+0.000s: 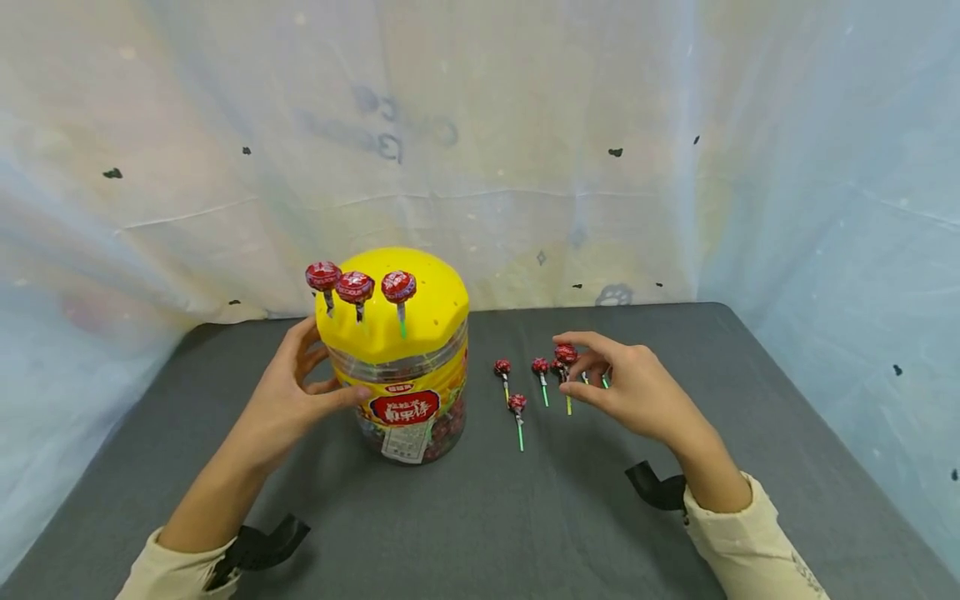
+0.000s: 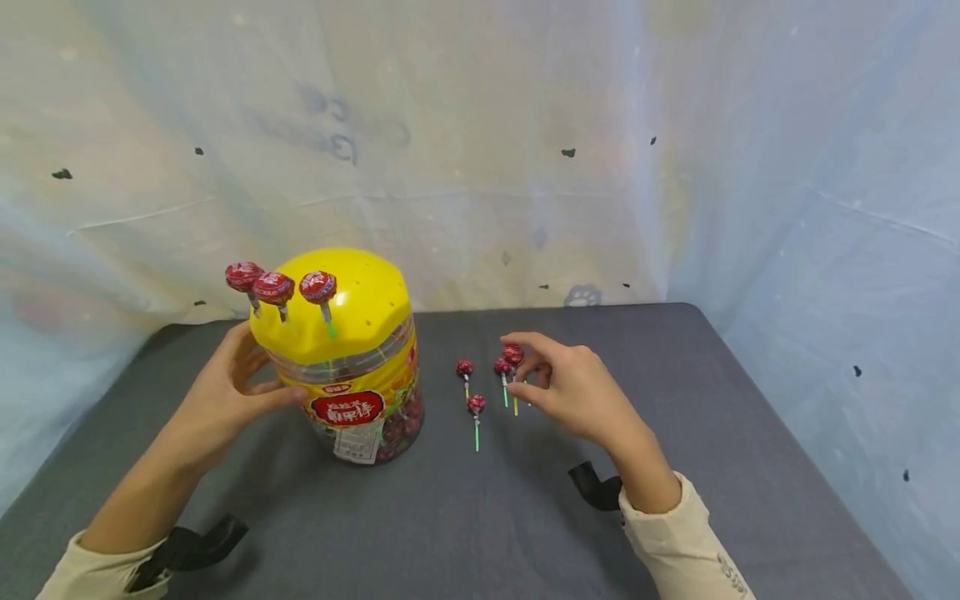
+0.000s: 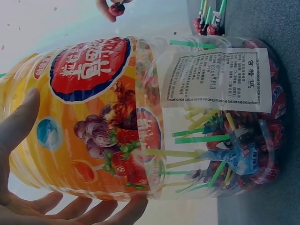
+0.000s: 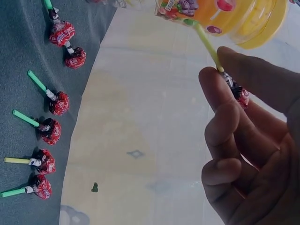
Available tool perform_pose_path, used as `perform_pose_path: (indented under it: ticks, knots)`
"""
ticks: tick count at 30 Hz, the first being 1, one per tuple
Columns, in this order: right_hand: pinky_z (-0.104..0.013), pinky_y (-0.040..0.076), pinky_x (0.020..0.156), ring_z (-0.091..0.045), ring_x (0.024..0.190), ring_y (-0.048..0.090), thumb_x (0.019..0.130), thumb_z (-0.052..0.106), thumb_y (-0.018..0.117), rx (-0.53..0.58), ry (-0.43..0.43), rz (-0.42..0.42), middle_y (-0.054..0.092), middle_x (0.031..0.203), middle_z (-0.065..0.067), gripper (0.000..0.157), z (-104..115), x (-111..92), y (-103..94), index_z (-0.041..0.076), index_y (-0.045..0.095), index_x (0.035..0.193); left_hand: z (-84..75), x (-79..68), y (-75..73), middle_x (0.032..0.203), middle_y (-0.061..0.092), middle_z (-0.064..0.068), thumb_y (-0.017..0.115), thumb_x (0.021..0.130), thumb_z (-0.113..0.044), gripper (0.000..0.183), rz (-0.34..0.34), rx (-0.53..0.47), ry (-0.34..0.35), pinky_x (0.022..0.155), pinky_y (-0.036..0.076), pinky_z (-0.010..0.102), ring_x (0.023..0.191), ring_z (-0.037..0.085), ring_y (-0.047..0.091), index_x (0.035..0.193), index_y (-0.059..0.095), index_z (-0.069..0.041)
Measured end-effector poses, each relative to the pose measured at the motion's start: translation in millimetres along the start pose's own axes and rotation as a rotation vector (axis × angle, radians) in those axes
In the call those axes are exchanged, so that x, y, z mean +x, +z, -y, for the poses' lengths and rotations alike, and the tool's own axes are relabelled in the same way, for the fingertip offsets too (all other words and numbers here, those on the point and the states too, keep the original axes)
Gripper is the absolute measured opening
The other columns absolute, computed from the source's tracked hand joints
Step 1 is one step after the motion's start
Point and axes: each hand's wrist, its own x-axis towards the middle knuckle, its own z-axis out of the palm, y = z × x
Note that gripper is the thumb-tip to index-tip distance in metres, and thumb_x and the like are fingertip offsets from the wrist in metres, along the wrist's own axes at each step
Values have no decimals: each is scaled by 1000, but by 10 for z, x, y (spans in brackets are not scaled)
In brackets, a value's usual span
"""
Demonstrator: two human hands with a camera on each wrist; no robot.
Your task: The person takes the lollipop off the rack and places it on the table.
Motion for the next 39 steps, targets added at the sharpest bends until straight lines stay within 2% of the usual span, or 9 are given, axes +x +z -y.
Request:
perform_pose_path:
  ticks: [3,9,12,14,20,25,30,35,39]
  knots:
    - [-24,49,65,-2,75,60,83,20,81,-10,11,4,72,89,15,56,-12,3,-12,23,58,134,-10,4,-12,160,23,4,79,86,-18,97,1,-4,1,105,46,48,143,31,31,157,13,-30]
    - [-24,49,65,-4,75,59,85,21,80,-15,37,31,72,90,14,55,-67,-7,-7,23,58,135,-23,-9,-18,158,24,11,77,88,-16,100,2,-18,-3,104,45,58,144,36,30,157,8,-34]
    - [-24,49,65,-4,74,58,85,21,80,-23,50,33,72,91,14,54,-117,-9,4,24,59,135,-26,-13,-23,158,23,12,77,88,-17,100,2,-8,-3,103,46,57,144,37,30,157,7,-34]
    - [-24,48,65,-5,74,57,85,21,80,-29,56,34,72,91,13,54,-144,-8,10,24,59,135,-30,-15,-30,158,23,12,77,88,-17,100,4,-1,-2,102,48,51,144,37,30,158,7,-34]
    - [-24,48,64,-6,73,56,85,22,80,-33,62,41,71,91,13,54,-163,2,10,23,59,134,-45,-23,-63,158,25,12,76,89,-17,99,20,2,8,93,52,22,144,37,30,158,8,-34]
    - [-24,47,62,-6,73,56,86,23,79,-32,69,61,70,91,12,53,-159,12,18,23,58,135,-41,-29,-89,159,25,13,74,90,-17,96,28,23,18,94,51,27,141,36,34,158,8,-34]
    - [-23,45,59,-6,68,54,85,23,80,-16,85,83,71,89,14,53,-188,22,61,23,59,134,-44,-39,-104,159,25,12,73,91,-17,94,34,36,24,92,52,26,141,37,35,158,10,-33]
    - [-23,42,58,-10,64,51,83,21,81,7,99,104,71,86,16,52,-259,50,134,20,61,131,-55,-45,-115,160,25,12,73,92,-19,93,36,40,16,97,52,36,141,37,34,158,10,-34]
    - [-24,42,59,-10,63,51,83,21,82,6,120,154,72,84,16,53,-332,71,218,16,62,132,-62,-41,-120,160,24,11,73,91,-19,93,37,36,15,93,53,26,141,37,34,158,10,-35]
